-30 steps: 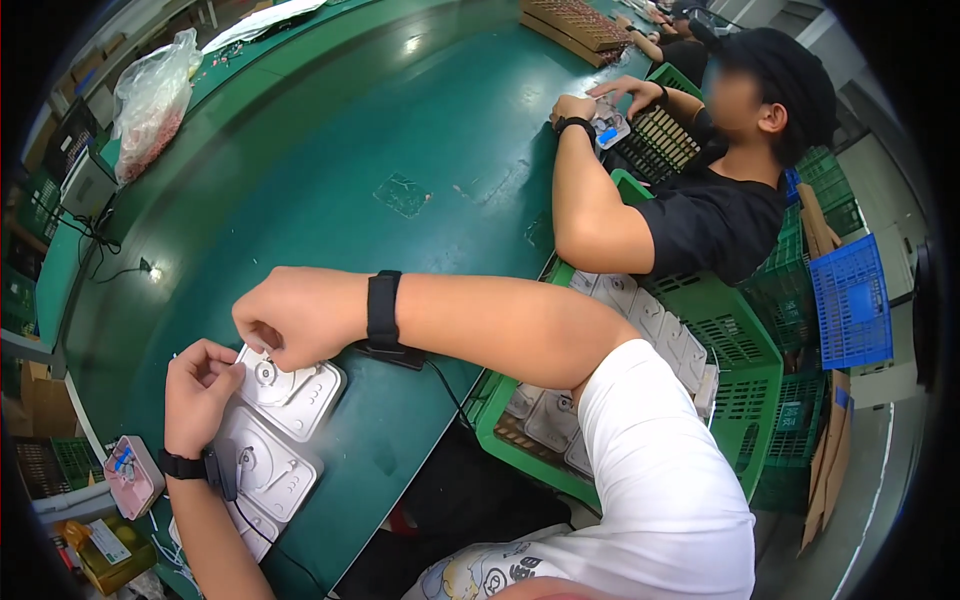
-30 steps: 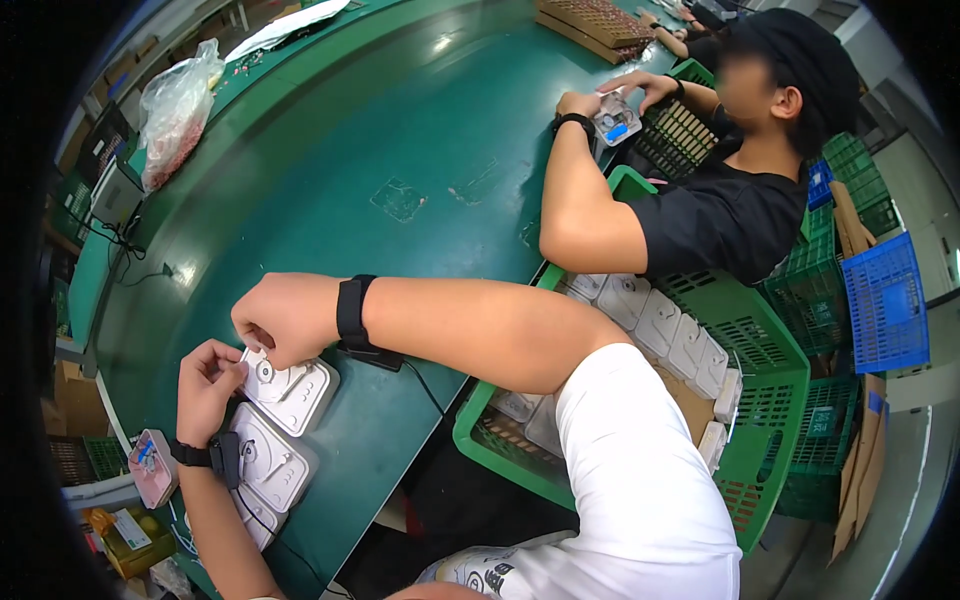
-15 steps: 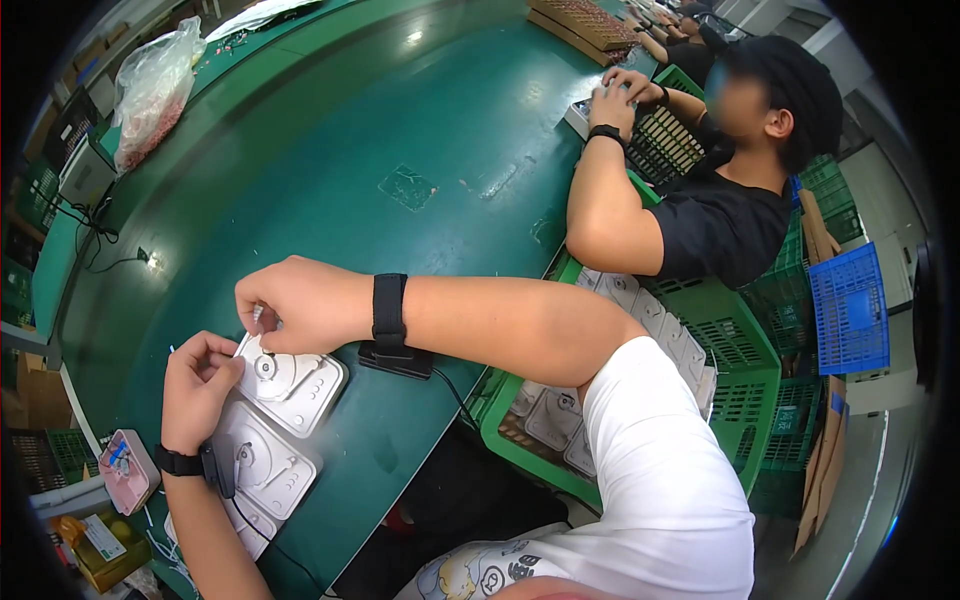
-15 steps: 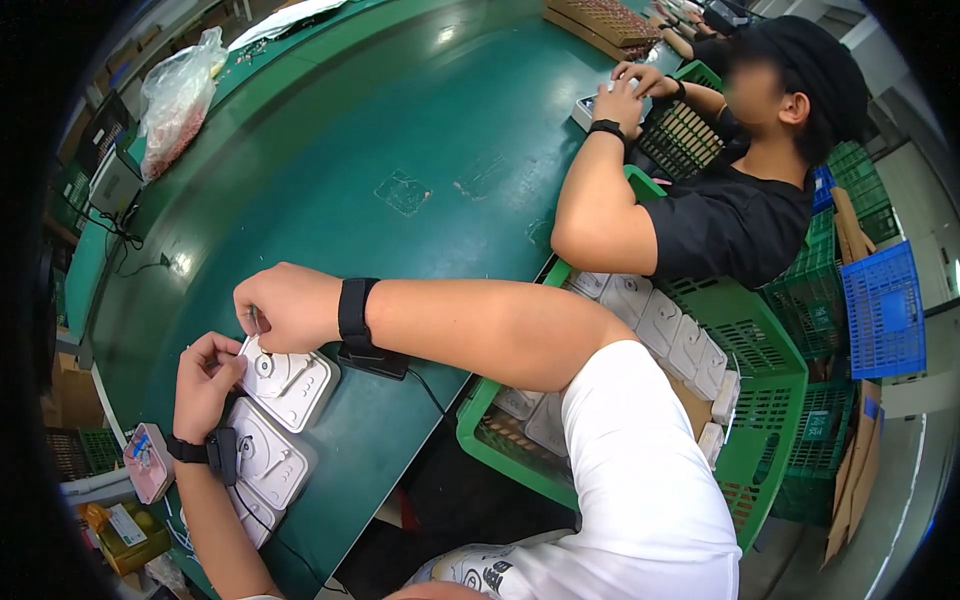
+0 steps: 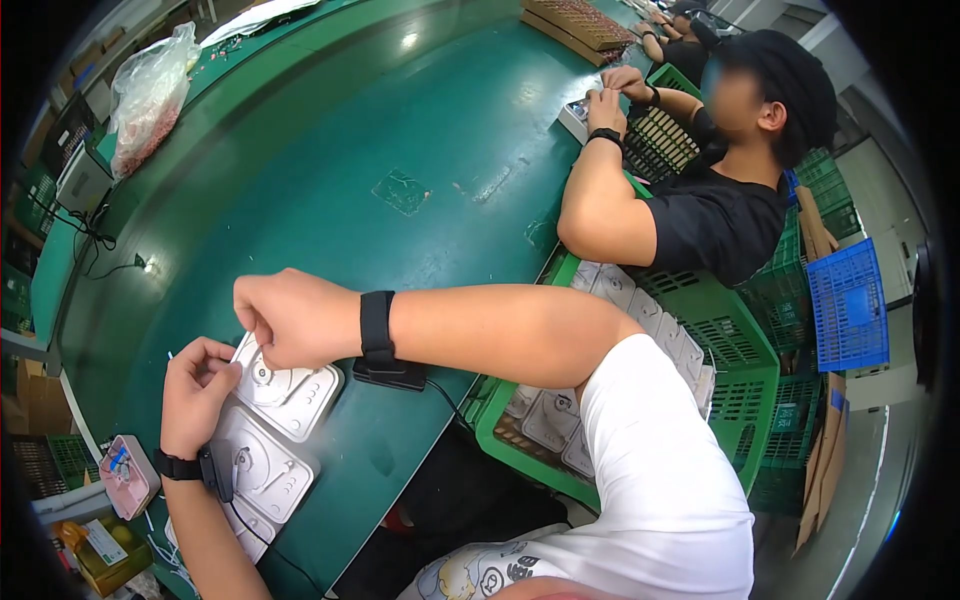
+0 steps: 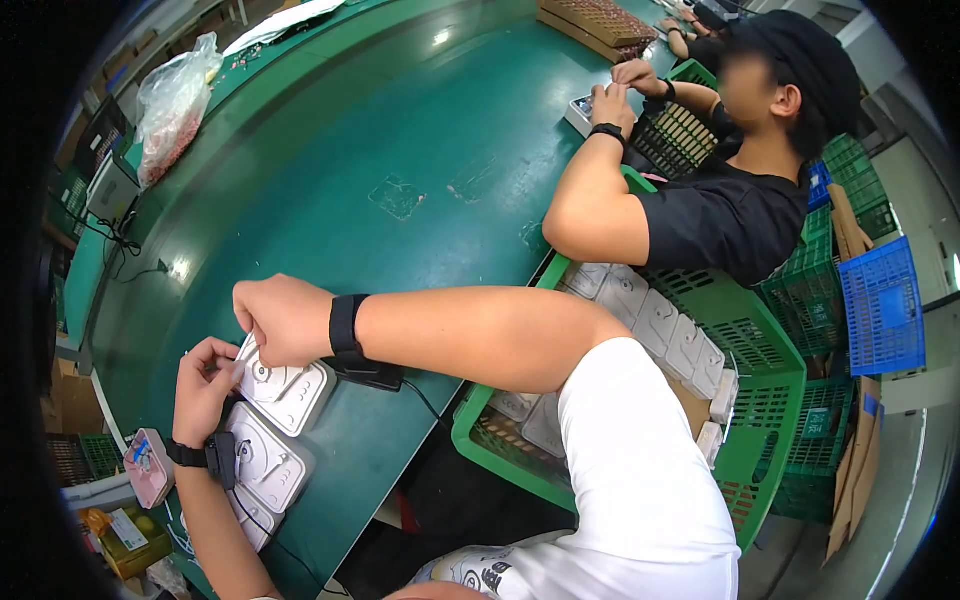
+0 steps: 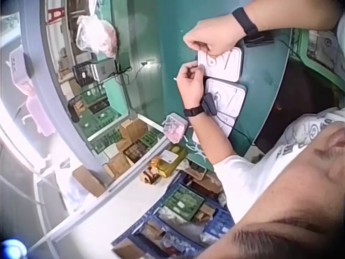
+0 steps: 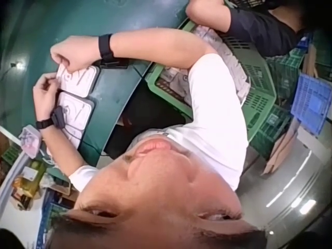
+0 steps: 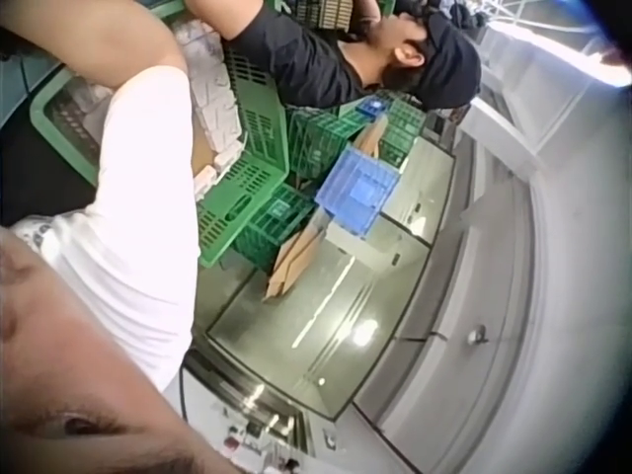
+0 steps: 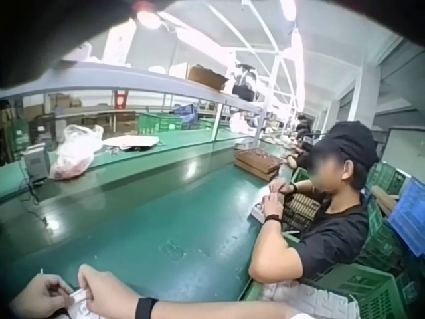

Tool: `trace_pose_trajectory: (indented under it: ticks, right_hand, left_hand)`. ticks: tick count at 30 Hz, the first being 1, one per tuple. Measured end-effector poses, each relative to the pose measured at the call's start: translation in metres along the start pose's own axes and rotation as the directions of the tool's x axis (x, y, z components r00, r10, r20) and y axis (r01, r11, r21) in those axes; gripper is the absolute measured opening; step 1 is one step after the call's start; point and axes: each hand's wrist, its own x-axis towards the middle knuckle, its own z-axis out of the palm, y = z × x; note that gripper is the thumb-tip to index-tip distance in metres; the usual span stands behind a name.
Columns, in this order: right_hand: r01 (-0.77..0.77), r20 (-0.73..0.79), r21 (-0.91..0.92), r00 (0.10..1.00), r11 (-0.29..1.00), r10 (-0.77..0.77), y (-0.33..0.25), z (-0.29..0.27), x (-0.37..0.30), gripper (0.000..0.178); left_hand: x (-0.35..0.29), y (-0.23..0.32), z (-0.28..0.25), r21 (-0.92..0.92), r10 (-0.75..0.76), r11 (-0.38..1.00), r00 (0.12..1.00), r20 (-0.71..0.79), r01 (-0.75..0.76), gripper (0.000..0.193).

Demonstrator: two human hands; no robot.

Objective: The person assembles white electronic devices by inserting a small component into the center and threading a white wire through the housing. They then place the completed units into a green crate and repeat the process with additional devices.

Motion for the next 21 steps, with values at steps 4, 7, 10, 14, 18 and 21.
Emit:
trace_pose_trajectory:
  ticks: [4, 7, 10, 14, 18, 21]
  right_hand:
    - [0.06, 0.015, -0.128, 0.998, 0.99, -0.059, -0.001, 0.001, 0.001, 0.03]
    - [0.114, 0.006, -0.188, 0.993, 0.975, -0.115, 0.003, 0.004, 0.001, 0.028]
    - [0.139, 0.018, -0.171, 0.99, 0.975, -0.138, 0.005, 0.005, -0.001, 0.026]
    - [0.138, 0.066, -0.112, 0.989, 0.984, -0.131, 0.004, 0.0, -0.003, 0.025]
    - [0.194, 0.14, -0.188, 0.976, 0.963, -0.17, -0.003, -0.005, -0.001, 0.022]
    - [0.32, 0.221, -0.184, 0.935, 0.929, -0.278, -0.005, -0.004, 0.002, 0.02]
  left_hand:
    - [0.001, 0.002, 0.0, 0.023, -0.005, 1.0, 1.0, -0.001, 0.005, 0.012]
    - [0.0, 0.006, 0.0, 0.0, -0.031, 1.0, 0.999, 0.007, 0.031, 0.011]
    - [-0.001, 0.008, 0.0, -0.013, -0.043, 0.999, 0.999, 0.011, 0.043, 0.011]
    - [0.001, 0.009, 0.002, -0.015, -0.036, 0.999, 0.999, 0.014, 0.036, 0.011]
    - [0.0, 0.003, 0.001, -0.016, -0.029, 0.999, 1.0, 0.011, 0.029, 0.011]
    - [-0.008, -0.003, -0.005, -0.021, -0.036, 0.999, 0.999, -0.025, 0.035, 0.012]
